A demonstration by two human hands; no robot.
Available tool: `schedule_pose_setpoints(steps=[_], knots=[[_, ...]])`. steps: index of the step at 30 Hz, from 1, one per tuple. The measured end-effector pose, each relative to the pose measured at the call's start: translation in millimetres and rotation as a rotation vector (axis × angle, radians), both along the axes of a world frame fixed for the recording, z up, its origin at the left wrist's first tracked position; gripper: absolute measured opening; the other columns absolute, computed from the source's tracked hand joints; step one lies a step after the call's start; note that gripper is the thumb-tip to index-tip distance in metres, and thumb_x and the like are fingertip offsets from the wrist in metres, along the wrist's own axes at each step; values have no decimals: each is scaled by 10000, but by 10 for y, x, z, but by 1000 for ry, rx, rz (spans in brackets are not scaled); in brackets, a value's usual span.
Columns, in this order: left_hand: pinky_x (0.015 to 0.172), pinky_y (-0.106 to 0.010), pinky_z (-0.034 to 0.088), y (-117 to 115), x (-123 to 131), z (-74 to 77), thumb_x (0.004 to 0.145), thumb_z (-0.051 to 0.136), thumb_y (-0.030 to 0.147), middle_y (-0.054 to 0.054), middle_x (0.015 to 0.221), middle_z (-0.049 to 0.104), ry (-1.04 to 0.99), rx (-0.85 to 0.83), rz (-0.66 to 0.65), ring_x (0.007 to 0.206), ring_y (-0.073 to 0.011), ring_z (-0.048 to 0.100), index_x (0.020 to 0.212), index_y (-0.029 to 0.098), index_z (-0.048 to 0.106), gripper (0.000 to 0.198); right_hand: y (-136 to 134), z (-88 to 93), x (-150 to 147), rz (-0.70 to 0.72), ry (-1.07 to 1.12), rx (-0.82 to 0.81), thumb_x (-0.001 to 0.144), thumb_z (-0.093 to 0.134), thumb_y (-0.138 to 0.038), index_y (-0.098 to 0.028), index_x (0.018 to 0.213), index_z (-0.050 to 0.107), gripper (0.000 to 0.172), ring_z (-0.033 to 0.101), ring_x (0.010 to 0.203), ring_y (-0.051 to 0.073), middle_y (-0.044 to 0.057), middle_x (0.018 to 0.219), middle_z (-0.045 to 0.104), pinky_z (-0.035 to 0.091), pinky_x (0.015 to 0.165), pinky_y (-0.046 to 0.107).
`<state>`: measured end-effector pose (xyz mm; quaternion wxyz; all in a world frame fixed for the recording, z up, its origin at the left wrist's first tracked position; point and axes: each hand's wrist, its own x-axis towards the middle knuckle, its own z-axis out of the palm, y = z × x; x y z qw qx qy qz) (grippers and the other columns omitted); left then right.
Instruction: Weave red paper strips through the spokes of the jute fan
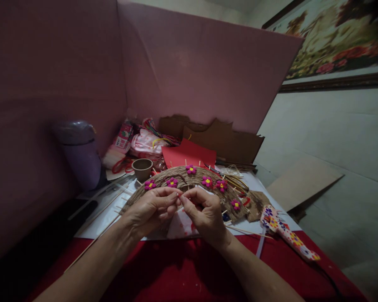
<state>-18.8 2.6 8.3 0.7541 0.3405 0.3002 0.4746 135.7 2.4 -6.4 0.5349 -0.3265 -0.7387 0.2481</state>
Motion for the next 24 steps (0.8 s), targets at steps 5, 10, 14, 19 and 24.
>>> schedule_pose_setpoints(steps=[5, 10, 14, 19, 24], knots=[[321, -104, 281, -8, 2, 13, 680, 698, 81, -3, 528, 557, 8, -1, 10, 357, -17, 412, 726, 79, 653, 64, 2, -2, 4, -4, -10, -2, 810, 556, -225, -144, 703, 609, 144, 383, 449, 73, -37, 525, 497, 298, 440, 203], [336, -109, 291, 2, -6, -13, 673, 717, 104, 5, 533, 549, 38, 8, 18, 376, -21, 423, 699, 94, 634, 88, 4, 3, 8, -9, -21, -7, 812, 555, -239, -147, 694, 598, 155, 376, 455, 76, -41, 519, 475, 297, 444, 207], [354, -117, 309, 12, -14, -51, 659, 740, 137, 13, 515, 538, 54, 23, 24, 380, -21, 420, 689, 100, 632, 118, 5, 1, 5, -9, -18, -14, 813, 555, -251, -149, 689, 592, 164, 374, 456, 78, -40, 518, 468, 298, 444, 211], [364, -116, 306, 27, -19, -77, 637, 762, 152, 14, 509, 532, 59, 45, 11, 399, -25, 435, 661, 95, 627, 149, 12, -12, 4, -15, -26, -2, 814, 556, -247, -151, 692, 595, 160, 375, 458, 77, -39, 525, 475, 300, 445, 212], [369, -116, 342, 19, -21, -74, 655, 747, 128, 11, 524, 549, 54, 37, 20, 397, -25, 446, 675, 94, 625, 129, 4, -5, 4, -23, -25, 5, 814, 555, -245, -160, 694, 596, 153, 379, 457, 77, -41, 518, 483, 301, 438, 208]])
